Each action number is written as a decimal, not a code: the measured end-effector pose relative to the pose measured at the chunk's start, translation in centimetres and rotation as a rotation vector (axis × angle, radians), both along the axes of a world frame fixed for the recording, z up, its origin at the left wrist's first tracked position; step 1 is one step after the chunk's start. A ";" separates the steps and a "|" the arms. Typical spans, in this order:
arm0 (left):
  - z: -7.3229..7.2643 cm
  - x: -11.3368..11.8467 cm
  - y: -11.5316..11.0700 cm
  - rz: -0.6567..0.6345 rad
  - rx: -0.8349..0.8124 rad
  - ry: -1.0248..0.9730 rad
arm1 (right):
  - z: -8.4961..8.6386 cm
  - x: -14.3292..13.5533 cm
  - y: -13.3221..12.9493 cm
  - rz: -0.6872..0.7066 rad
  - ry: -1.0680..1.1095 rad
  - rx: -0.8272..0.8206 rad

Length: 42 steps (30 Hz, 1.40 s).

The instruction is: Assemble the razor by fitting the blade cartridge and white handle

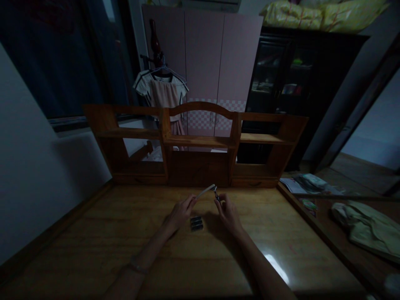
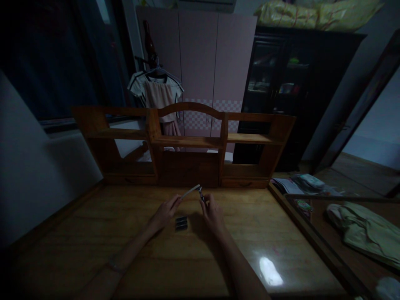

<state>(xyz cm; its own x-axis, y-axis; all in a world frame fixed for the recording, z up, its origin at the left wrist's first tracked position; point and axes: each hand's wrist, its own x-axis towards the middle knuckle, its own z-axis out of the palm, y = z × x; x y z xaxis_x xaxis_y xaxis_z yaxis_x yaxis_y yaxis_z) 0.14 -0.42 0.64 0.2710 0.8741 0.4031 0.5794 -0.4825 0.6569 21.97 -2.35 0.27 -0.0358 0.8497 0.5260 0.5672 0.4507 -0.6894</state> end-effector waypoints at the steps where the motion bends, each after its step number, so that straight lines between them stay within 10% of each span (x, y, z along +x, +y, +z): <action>1: 0.0 0.0 0.0 0.008 -0.003 -0.001 | 0.0 0.0 0.0 -0.004 0.003 -0.002; 42: -0.7 -1.0 0.9 0.134 -0.006 0.022 | -0.1 -0.1 0.1 -0.014 0.026 0.003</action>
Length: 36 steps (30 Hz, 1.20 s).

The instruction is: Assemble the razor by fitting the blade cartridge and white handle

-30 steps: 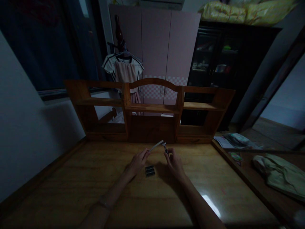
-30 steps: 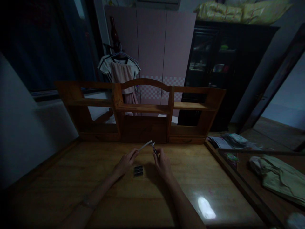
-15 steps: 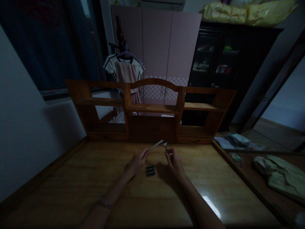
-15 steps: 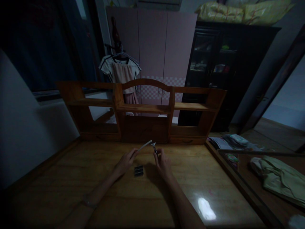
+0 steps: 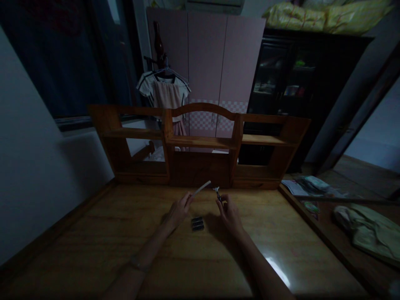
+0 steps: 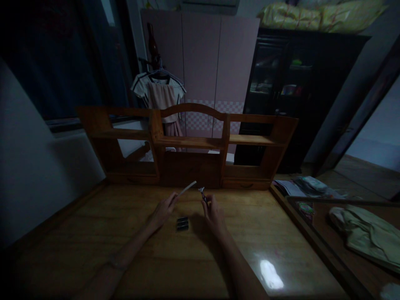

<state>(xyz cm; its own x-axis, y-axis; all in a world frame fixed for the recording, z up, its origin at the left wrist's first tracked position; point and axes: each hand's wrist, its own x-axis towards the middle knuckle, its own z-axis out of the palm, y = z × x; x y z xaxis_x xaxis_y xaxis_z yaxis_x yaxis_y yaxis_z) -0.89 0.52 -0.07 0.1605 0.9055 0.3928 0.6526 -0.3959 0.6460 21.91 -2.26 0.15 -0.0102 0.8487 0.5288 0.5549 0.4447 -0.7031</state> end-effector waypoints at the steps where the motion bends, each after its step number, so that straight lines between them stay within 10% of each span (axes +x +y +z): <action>1: 0.0 0.1 -0.1 -0.014 0.007 -0.012 | -0.1 0.0 0.1 -0.002 -0.001 -0.001; 36: 0.6 0.7 -0.8 -0.091 0.003 -0.035 | 0.2 -0.1 -0.2 0.006 -0.017 -0.006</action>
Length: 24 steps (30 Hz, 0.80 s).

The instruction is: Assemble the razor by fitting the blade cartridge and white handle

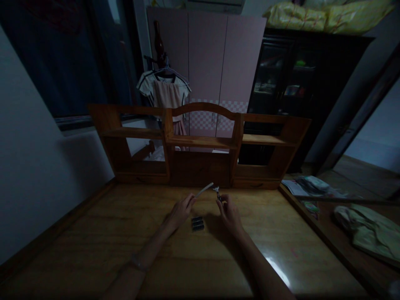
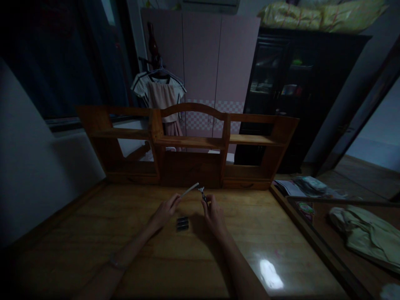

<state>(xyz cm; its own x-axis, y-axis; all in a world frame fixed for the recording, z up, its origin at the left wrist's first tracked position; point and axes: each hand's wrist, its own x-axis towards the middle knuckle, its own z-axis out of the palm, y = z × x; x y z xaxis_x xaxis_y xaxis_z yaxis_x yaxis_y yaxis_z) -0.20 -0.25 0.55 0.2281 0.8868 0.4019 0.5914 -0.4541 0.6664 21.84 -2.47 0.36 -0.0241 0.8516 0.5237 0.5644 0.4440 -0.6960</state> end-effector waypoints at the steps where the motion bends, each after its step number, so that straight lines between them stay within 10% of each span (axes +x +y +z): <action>1: 0.0 0.0 0.0 -0.006 0.004 0.000 | -0.1 0.0 0.0 -0.003 0.003 0.000; 24: 0.0 0.0 -0.1 -0.015 -0.005 0.007 | -0.1 0.0 -0.1 0.007 0.019 0.003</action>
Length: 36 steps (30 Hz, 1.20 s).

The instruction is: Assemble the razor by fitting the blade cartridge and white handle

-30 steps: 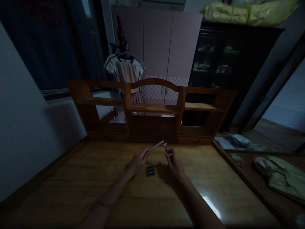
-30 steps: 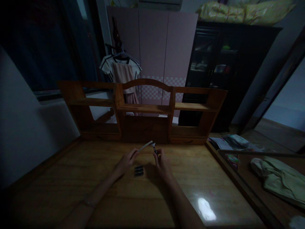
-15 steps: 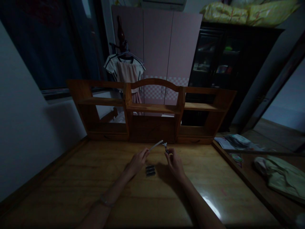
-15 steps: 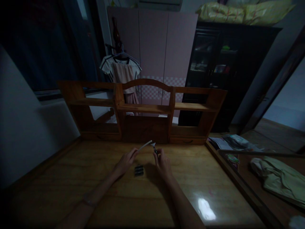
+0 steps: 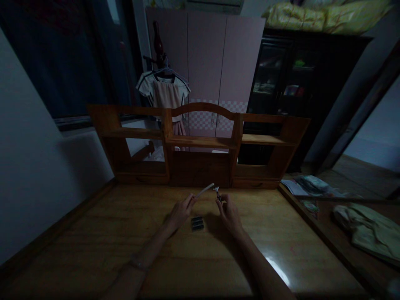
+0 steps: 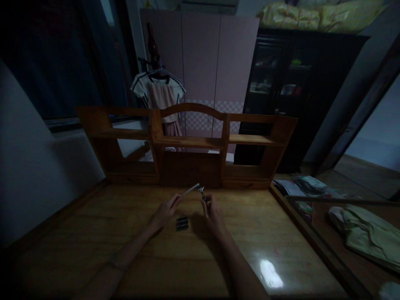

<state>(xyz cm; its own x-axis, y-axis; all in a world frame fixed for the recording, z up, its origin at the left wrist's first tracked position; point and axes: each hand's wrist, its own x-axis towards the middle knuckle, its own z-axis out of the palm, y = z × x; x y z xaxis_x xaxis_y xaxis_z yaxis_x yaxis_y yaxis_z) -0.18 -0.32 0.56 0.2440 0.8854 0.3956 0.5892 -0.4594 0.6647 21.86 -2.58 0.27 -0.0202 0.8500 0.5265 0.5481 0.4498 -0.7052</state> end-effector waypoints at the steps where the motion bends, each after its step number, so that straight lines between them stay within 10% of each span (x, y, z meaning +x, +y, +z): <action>1: 0.0 0.0 0.0 -0.006 -0.002 0.004 | -0.1 0.0 0.0 0.000 0.001 0.001; 36: -0.1 0.1 0.0 -0.019 0.006 -0.016 | 0.1 0.1 0.1 0.007 -0.016 0.009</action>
<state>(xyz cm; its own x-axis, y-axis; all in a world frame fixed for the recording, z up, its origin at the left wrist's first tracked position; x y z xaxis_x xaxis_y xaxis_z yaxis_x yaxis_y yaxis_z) -0.04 -0.36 0.44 0.2548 0.8780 0.4053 0.5694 -0.4750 0.6710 21.95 -2.44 0.38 -0.0346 0.8448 0.5339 0.5563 0.4601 -0.6920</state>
